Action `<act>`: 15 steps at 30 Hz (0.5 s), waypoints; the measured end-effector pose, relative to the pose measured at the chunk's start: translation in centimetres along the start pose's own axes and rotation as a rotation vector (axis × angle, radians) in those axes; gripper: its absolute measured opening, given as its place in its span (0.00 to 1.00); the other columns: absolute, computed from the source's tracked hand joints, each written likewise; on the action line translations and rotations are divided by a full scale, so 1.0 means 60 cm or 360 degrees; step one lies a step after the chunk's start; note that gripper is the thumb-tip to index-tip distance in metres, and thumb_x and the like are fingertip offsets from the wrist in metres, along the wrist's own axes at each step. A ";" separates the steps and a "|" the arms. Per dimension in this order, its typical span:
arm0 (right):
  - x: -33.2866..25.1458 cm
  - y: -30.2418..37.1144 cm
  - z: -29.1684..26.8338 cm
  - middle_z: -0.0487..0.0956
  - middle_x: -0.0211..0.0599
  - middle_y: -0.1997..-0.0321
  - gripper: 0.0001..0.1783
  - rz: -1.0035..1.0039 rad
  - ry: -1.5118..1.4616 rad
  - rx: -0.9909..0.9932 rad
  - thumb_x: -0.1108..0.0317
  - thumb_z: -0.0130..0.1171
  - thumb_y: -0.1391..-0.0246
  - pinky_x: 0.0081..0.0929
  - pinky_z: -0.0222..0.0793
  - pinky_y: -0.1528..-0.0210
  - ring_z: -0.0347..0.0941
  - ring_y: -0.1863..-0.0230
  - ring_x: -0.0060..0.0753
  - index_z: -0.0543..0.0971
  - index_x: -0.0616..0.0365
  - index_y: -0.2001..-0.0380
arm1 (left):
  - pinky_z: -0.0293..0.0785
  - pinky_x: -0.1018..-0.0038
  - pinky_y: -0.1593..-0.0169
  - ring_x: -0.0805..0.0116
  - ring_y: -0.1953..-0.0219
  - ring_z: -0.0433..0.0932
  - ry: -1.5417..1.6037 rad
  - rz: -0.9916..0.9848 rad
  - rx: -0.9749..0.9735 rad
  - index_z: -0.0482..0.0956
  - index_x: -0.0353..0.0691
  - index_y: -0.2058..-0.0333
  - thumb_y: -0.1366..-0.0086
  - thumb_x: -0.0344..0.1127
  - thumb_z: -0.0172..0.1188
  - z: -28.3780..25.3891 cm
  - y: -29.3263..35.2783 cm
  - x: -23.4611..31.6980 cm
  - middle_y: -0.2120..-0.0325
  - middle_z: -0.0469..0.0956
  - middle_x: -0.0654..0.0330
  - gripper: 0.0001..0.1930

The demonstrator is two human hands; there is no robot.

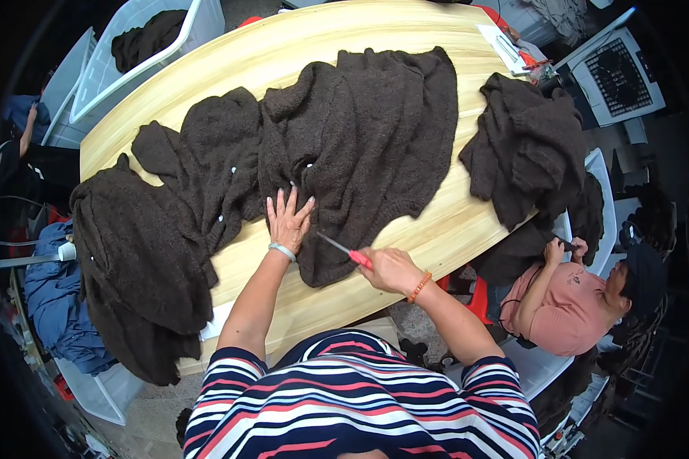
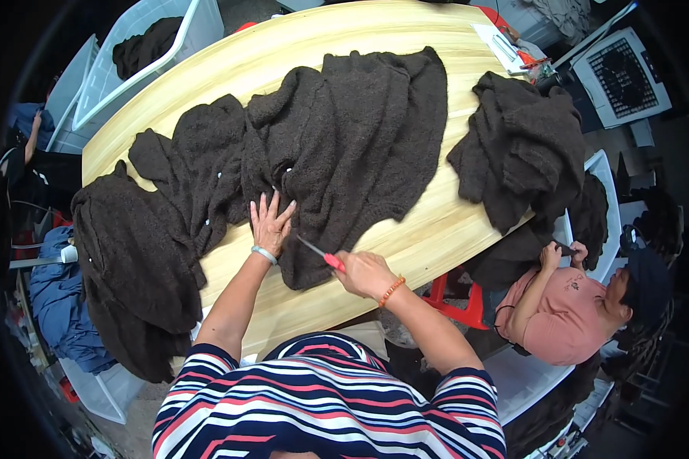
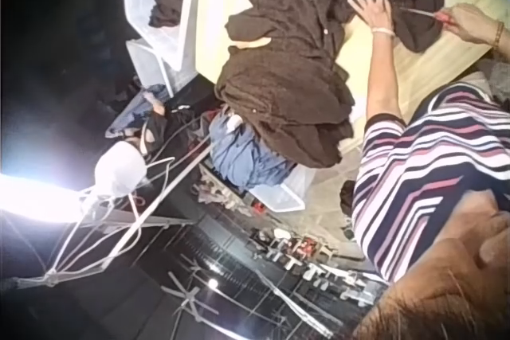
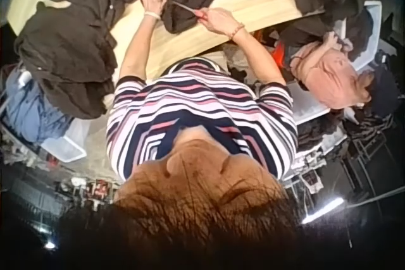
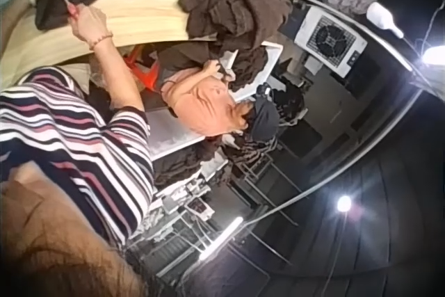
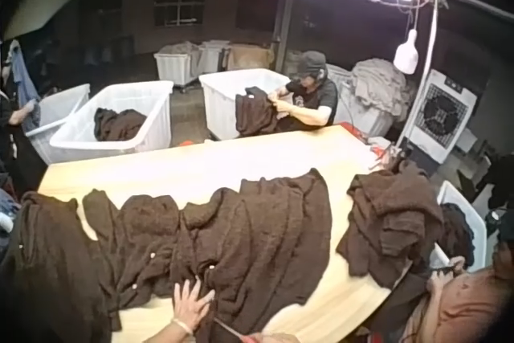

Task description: Trimming loose threads from sweaters using thread nippers.

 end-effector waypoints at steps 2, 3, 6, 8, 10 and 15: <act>0.005 0.032 0.008 0.81 0.54 0.68 0.18 -0.0069 -0.0041 -0.0067 0.56 0.56 0.44 0.47 0.73 0.57 0.79 0.62 0.56 0.77 0.54 0.54 | 0.40 0.45 0.31 0.44 0.31 0.51 -0.0014 0.0008 0.0007 0.73 0.64 0.42 0.41 0.39 0.61 -0.003 0.004 -0.001 0.34 0.58 0.53 0.26; 0.010 0.040 0.012 0.81 0.53 0.68 0.19 -0.0055 0.0001 -0.0105 0.56 0.55 0.43 0.47 0.73 0.57 0.79 0.62 0.56 0.76 0.53 0.52 | 0.39 0.45 0.31 0.44 0.31 0.51 0.0000 -0.0003 0.0010 0.73 0.63 0.42 0.41 0.41 0.61 -0.005 0.006 0.000 0.34 0.59 0.53 0.26; 0.019 0.065 0.009 0.81 0.53 0.69 0.19 -0.0049 -0.0024 -0.0028 0.56 0.55 0.42 0.48 0.73 0.59 0.79 0.63 0.56 0.74 0.53 0.51 | 0.34 0.41 0.32 0.43 0.30 0.46 0.0187 -0.0069 0.0012 0.72 0.53 0.41 0.40 0.43 0.61 -0.024 0.028 0.026 0.33 0.56 0.53 0.26; 0.022 0.073 0.002 0.81 0.53 0.69 0.19 0.0006 -0.0018 -0.0037 0.56 0.55 0.42 0.48 0.73 0.59 0.79 0.64 0.56 0.73 0.53 0.50 | 0.33 0.39 0.32 0.43 0.29 0.45 0.0224 -0.0124 -0.0111 0.72 0.50 0.42 0.40 0.44 0.62 -0.045 0.066 0.062 0.33 0.55 0.53 0.27; 0.026 0.083 0.008 0.81 0.53 0.70 0.19 0.0057 -0.0009 -0.0057 0.56 0.55 0.42 0.49 0.73 0.60 0.79 0.65 0.56 0.73 0.52 0.50 | 0.33 0.38 0.33 0.44 0.29 0.45 0.0310 -0.0057 -0.0273 0.72 0.49 0.43 0.42 0.44 0.64 -0.056 0.099 0.093 0.32 0.55 0.53 0.28; 0.027 0.088 0.022 0.81 0.52 0.71 0.17 -0.0038 0.0096 -0.0047 0.58 0.54 0.42 0.49 0.73 0.62 0.79 0.66 0.56 0.73 0.53 0.52 | 0.34 0.39 0.32 0.43 0.30 0.47 0.0225 -0.0031 -0.0150 0.73 0.54 0.43 0.43 0.45 0.65 -0.039 0.107 0.101 0.32 0.55 0.58 0.28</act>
Point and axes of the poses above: each hand's wrist, its own y-axis away from the middle knuckle, its own z-axis out of the palm, x = y × z, the point moved 1 cm from there along -y, towards the middle knuckle
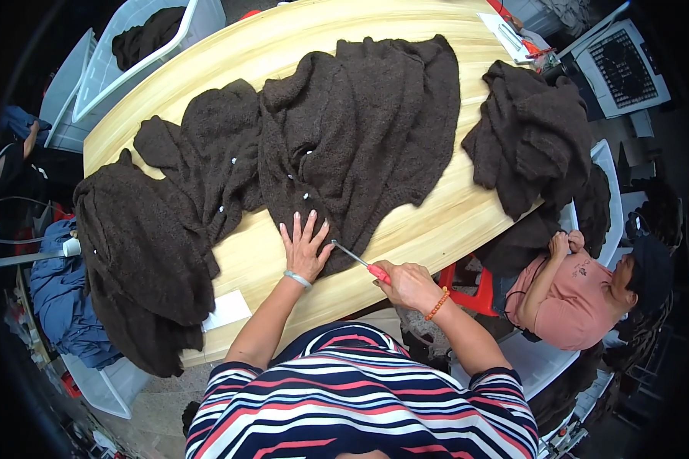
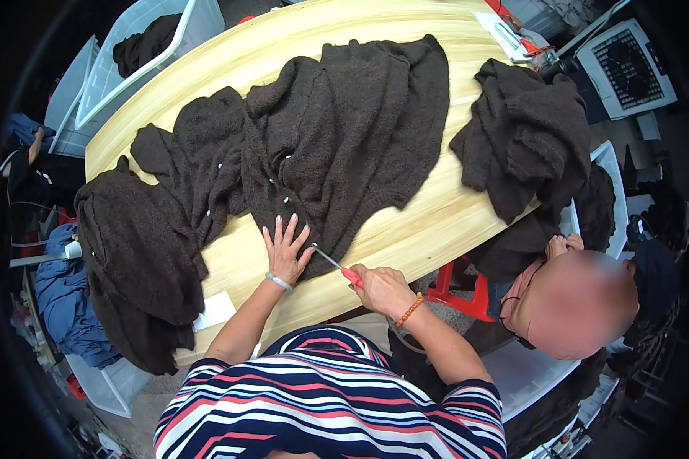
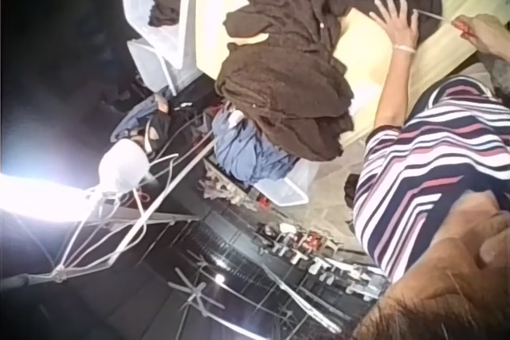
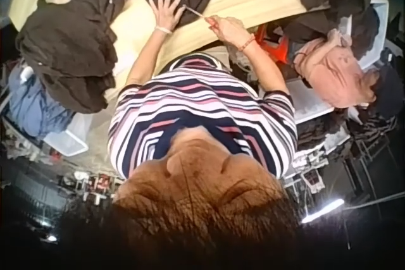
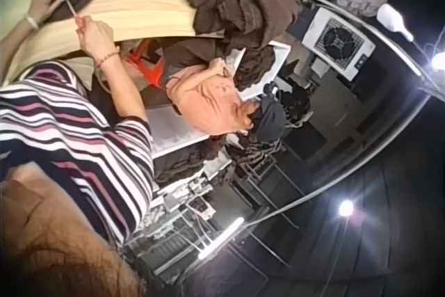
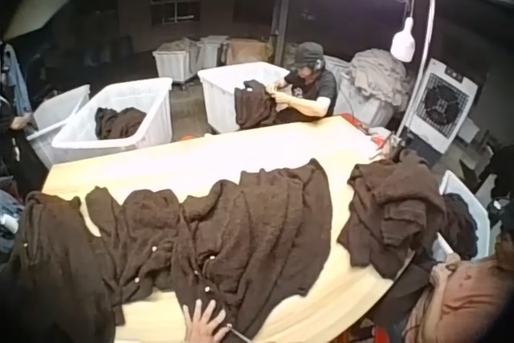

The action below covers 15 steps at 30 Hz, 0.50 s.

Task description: Trimming loose threads from sweaters using thread nippers.

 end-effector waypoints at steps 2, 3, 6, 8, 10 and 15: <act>-0.009 -0.005 -0.008 0.81 0.53 0.72 0.17 0.0045 -0.0009 0.0078 0.59 0.54 0.42 0.49 0.73 0.62 0.79 0.66 0.56 0.73 0.53 0.52 | 0.34 0.39 0.32 0.44 0.30 0.47 -0.0009 -0.0002 -0.0001 0.74 0.53 0.44 0.43 0.44 0.65 0.001 0.005 0.000 0.32 0.55 0.58 0.27; -0.013 -0.009 -0.014 0.80 0.53 0.72 0.17 0.0095 -0.0023 0.0157 0.59 0.55 0.42 0.49 0.73 0.62 0.79 0.66 0.56 0.73 0.53 0.52 | 0.33 0.40 0.32 0.44 0.30 0.47 -0.0017 0.0000 -0.0005 0.75 0.53 0.45 0.43 0.44 0.65 0.002 0.006 0.000 0.32 0.55 0.58 0.25; -0.021 -0.028 -0.020 0.80 0.54 0.72 0.18 -0.0002 -0.0104 0.0323 0.61 0.55 0.43 0.50 0.73 0.62 0.78 0.67 0.57 0.73 0.52 0.51 | 0.39 0.41 0.32 0.46 0.34 0.56 0.0072 0.0017 0.0109 0.80 0.50 0.53 0.43 0.41 0.65 -0.004 0.004 0.007 0.40 0.68 0.57 0.18; -0.020 -0.033 -0.021 0.80 0.54 0.72 0.18 -0.0045 -0.0101 0.0337 0.61 0.55 0.43 0.50 0.73 0.62 0.78 0.67 0.57 0.72 0.52 0.50 | 0.46 0.44 0.35 0.48 0.39 0.63 0.0147 0.0031 0.0216 0.81 0.48 0.57 0.43 0.40 0.65 -0.014 -0.012 -0.004 0.48 0.73 0.58 0.15; -0.016 -0.029 -0.014 0.80 0.55 0.73 0.19 -0.0070 -0.0103 0.0343 0.62 0.55 0.44 0.50 0.73 0.63 0.78 0.67 0.58 0.72 0.52 0.49 | 0.62 0.56 0.45 0.56 0.56 0.74 0.0363 -0.0057 0.0426 0.81 0.44 0.66 0.44 0.35 0.65 -0.037 -0.050 -0.002 0.66 0.80 0.60 0.07; -0.024 -0.029 -0.004 0.80 0.55 0.73 0.19 -0.0048 -0.0068 0.0326 0.62 0.55 0.44 0.50 0.74 0.63 0.78 0.68 0.58 0.72 0.51 0.49 | 0.73 0.62 0.65 0.56 0.69 0.76 0.0582 -0.0456 0.0580 0.77 0.41 0.63 0.44 0.29 0.64 -0.017 -0.113 -0.050 0.69 0.75 0.57 0.09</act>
Point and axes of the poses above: each hand's wrist, its own y-axis away from the middle knuckle, its own z-axis out of the palm, x = y × z, the point moved 1 cm from there along -y, towards the middle knuckle
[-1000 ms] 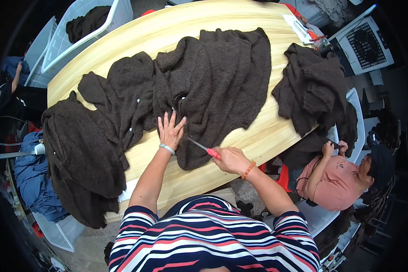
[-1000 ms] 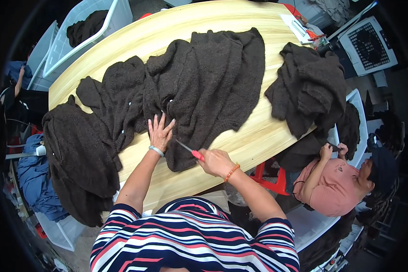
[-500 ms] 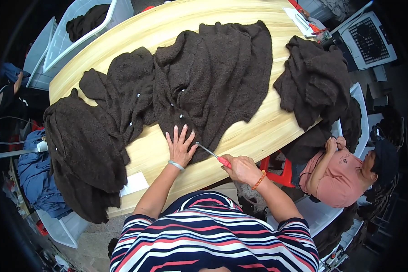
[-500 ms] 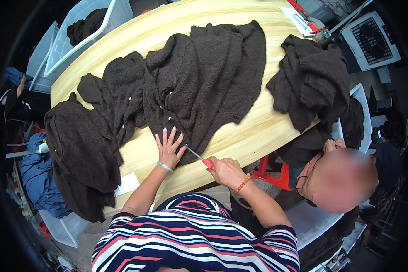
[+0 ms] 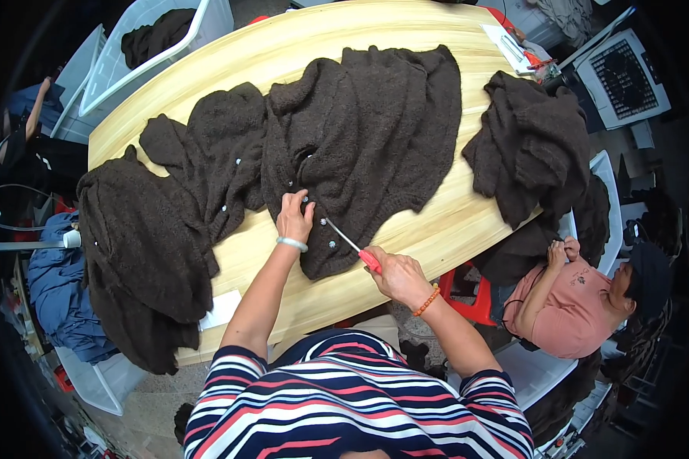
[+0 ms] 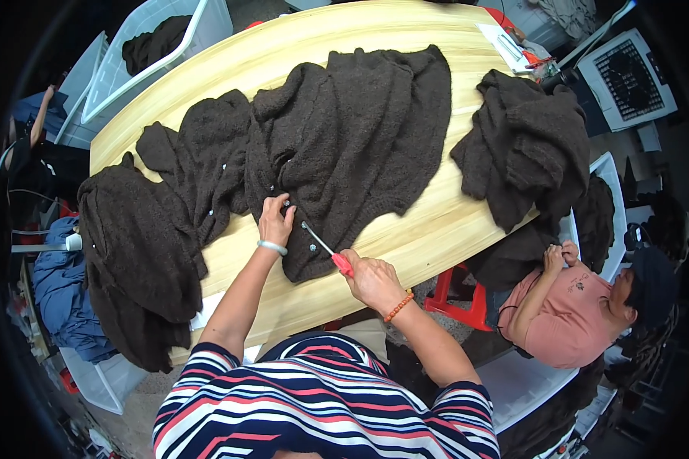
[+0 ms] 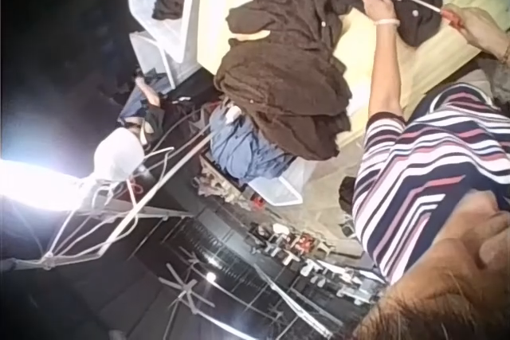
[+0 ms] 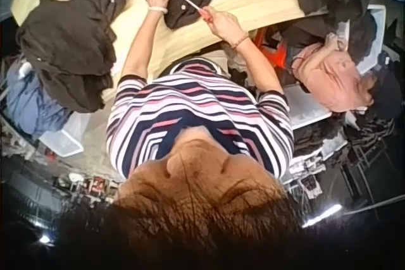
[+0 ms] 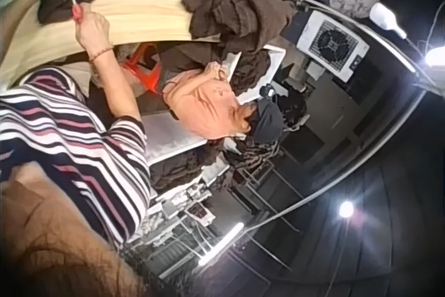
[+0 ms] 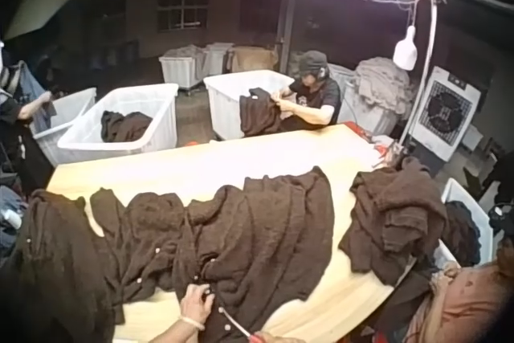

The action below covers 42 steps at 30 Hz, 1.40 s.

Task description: Trimming loose threads from sweaters using thread nippers.

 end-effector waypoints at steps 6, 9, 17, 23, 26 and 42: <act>-0.005 -0.016 -0.002 0.80 0.53 0.74 0.17 0.0084 0.0005 0.0028 0.60 0.54 0.42 0.51 0.73 0.62 0.78 0.68 0.58 0.73 0.52 0.52 | 0.72 0.65 0.68 0.57 0.73 0.76 -0.0085 0.0147 -0.0057 0.74 0.38 0.69 0.45 0.26 0.64 0.028 -0.013 -0.027 0.73 0.73 0.54 0.07; -0.007 -0.042 0.008 0.80 0.53 0.73 0.15 0.0024 0.0045 0.0006 0.59 0.53 0.42 0.50 0.73 0.62 0.78 0.67 0.58 0.74 0.53 0.54 | 0.71 0.66 0.70 0.57 0.75 0.75 -0.0071 0.0292 -0.0055 0.74 0.37 0.70 0.45 0.24 0.63 0.028 -0.007 -0.035 0.74 0.73 0.54 0.06; -0.001 -0.041 0.007 0.80 0.54 0.72 0.14 0.0012 0.0064 -0.0062 0.59 0.54 0.42 0.49 0.73 0.61 0.79 0.66 0.56 0.75 0.56 0.58 | 0.70 0.72 0.72 0.63 0.78 0.72 0.0094 0.0280 -0.0105 0.74 0.35 0.70 0.44 0.22 0.61 0.021 -0.002 -0.036 0.74 0.73 0.55 0.04; 0.001 -0.031 -0.001 0.80 0.53 0.75 0.12 0.0028 0.0018 0.0025 0.59 0.53 0.42 0.49 0.73 0.63 0.79 0.67 0.57 0.75 0.56 0.61 | 0.71 0.70 0.70 0.61 0.75 0.74 0.0153 0.0222 -0.0160 0.75 0.35 0.70 0.45 0.21 0.60 0.016 0.003 -0.030 0.72 0.73 0.54 0.05; 0.002 -0.022 -0.004 0.80 0.53 0.72 0.16 0.0030 0.0048 -0.0131 0.58 0.54 0.42 0.49 0.73 0.60 0.78 0.66 0.57 0.74 0.53 0.54 | 0.72 0.71 0.69 0.60 0.74 0.75 0.0175 0.0194 -0.0157 0.75 0.34 0.70 0.46 0.20 0.60 0.018 0.010 -0.027 0.71 0.74 0.54 0.05; 0.075 0.062 0.025 0.80 0.55 0.71 0.17 0.0174 -0.0074 0.0033 0.61 0.55 0.43 0.51 0.73 0.62 0.78 0.67 0.60 0.72 0.53 0.52 | 0.63 0.62 0.43 0.50 0.44 0.66 -0.0642 -0.0050 -0.0304 0.71 0.42 0.48 0.52 0.38 0.71 -0.025 0.120 0.052 0.47 0.68 0.49 0.31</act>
Point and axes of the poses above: each hand's wrist, its own y-axis away from the middle knuckle, its own z-axis out of the palm, x = y × z, the point moved 1 cm from there along -y, towards the middle knuckle
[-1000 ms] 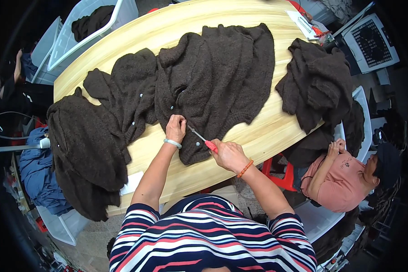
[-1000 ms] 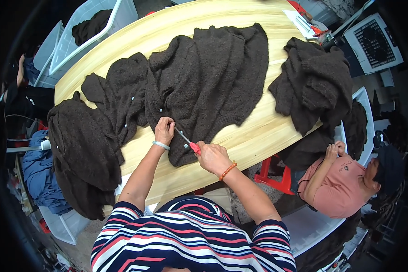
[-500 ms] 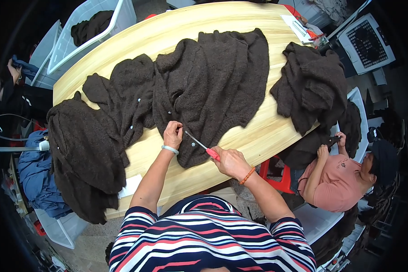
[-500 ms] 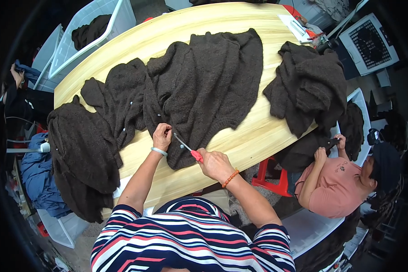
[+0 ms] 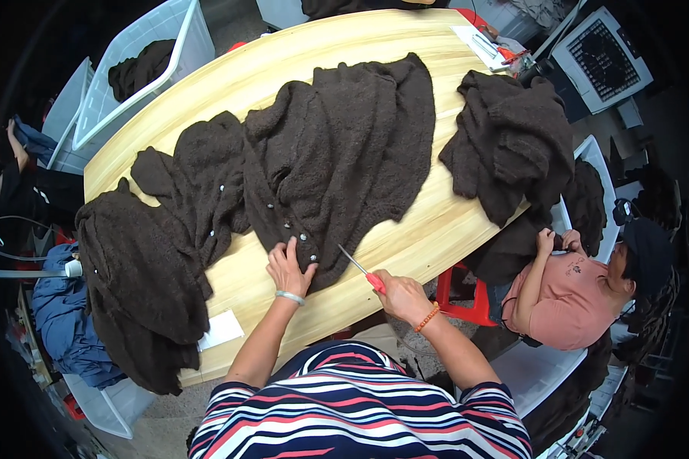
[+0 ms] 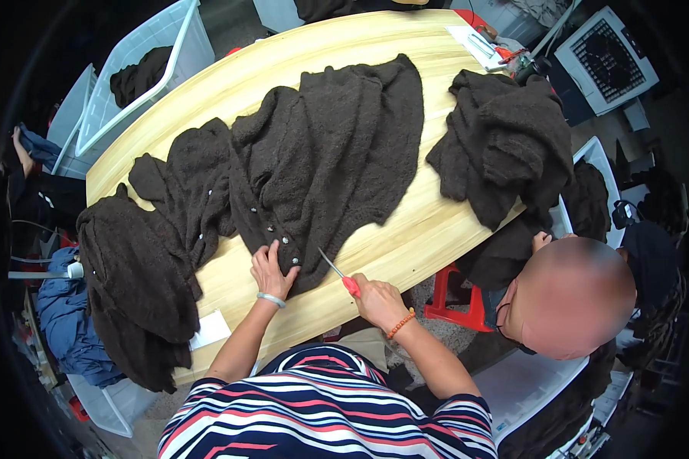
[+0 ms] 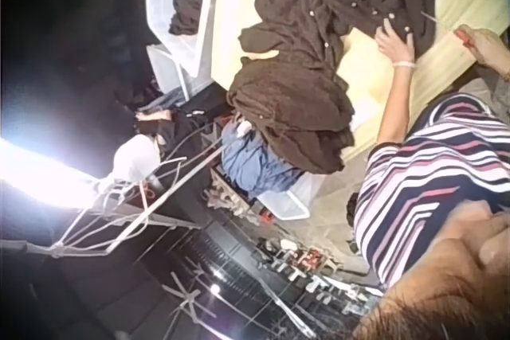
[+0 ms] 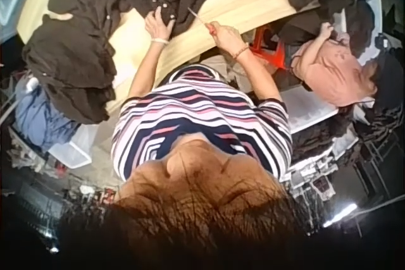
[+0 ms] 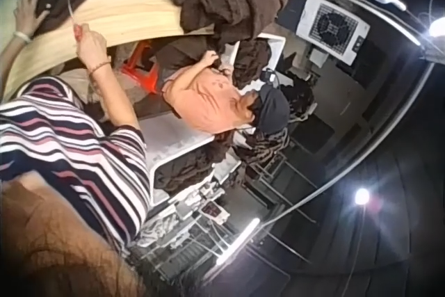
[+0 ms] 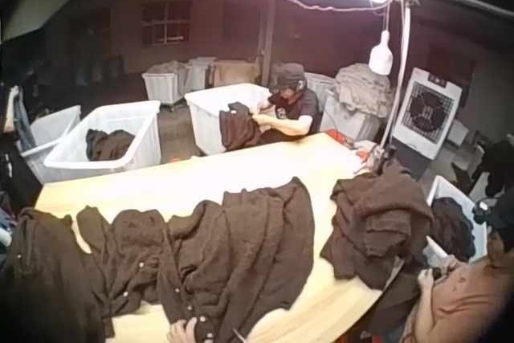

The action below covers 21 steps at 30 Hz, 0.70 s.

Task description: Trimming loose threads from sweaters using thread nippers.

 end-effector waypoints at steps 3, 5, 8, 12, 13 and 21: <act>0.017 0.021 0.004 0.80 0.56 0.71 0.16 0.0016 0.0069 -0.0101 0.60 0.55 0.43 0.51 0.73 0.63 0.78 0.66 0.60 0.73 0.53 0.53 | 0.69 0.67 0.45 0.51 0.49 0.73 0.0529 -0.0019 -0.0263 0.73 0.36 0.51 0.55 0.27 0.65 0.001 -0.024 -0.004 0.54 0.75 0.47 0.28; 0.024 0.031 0.006 0.80 0.56 0.71 0.16 0.0033 0.0101 -0.0128 0.60 0.55 0.43 0.51 0.73 0.63 0.78 0.66 0.60 0.73 0.53 0.53 | 0.73 0.66 0.49 0.51 0.56 0.78 0.1098 0.0094 -0.0228 0.74 0.32 0.54 0.55 0.25 0.63 -0.020 -0.038 0.043 0.60 0.77 0.46 0.25; 0.053 0.029 0.008 0.80 0.53 0.71 0.15 0.0068 0.0138 -0.0089 0.60 0.54 0.43 0.51 0.74 0.64 0.78 0.67 0.60 0.75 0.54 0.55 | 0.73 0.72 0.57 0.59 0.64 0.77 0.1442 0.0615 -0.0629 0.74 0.30 0.57 0.55 0.25 0.63 -0.136 -0.032 0.196 0.68 0.75 0.51 0.23; 0.050 -0.024 -0.045 0.82 0.47 0.63 0.16 -0.0713 -0.0161 0.0422 0.61 0.54 0.43 0.40 0.74 0.59 0.79 0.59 0.49 0.77 0.61 0.57 | 0.74 0.68 0.57 0.54 0.62 0.78 0.1601 0.1206 -0.1212 0.76 0.32 0.56 0.56 0.25 0.66 -0.232 -0.012 0.265 0.65 0.76 0.51 0.23; 0.056 -0.043 -0.041 0.81 0.48 0.57 0.18 -0.0491 -0.1021 0.0352 0.62 0.55 0.43 0.37 0.73 0.55 0.78 0.56 0.45 0.76 0.62 0.53 | 0.74 0.67 0.56 0.53 0.61 0.79 0.1613 0.1210 -0.1386 0.77 0.32 0.56 0.56 0.26 0.67 -0.235 -0.003 0.270 0.64 0.78 0.50 0.24; 0.215 -0.153 -0.229 0.74 0.45 0.41 0.23 -0.0367 -0.0613 0.0916 0.64 0.53 0.39 0.28 0.65 0.40 0.70 0.43 0.32 0.72 0.64 0.44 | 0.73 0.68 0.58 0.55 0.63 0.77 0.1008 0.1095 -0.0701 0.76 0.34 0.63 0.56 0.25 0.65 -0.172 -0.061 0.355 0.66 0.77 0.49 0.18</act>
Point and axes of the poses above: each hand's wrist, its own y-axis away from the middle knuckle, its own z-axis out of the palm, x = y × z, the point moved 1 cm from there along -y, towards the middle knuckle
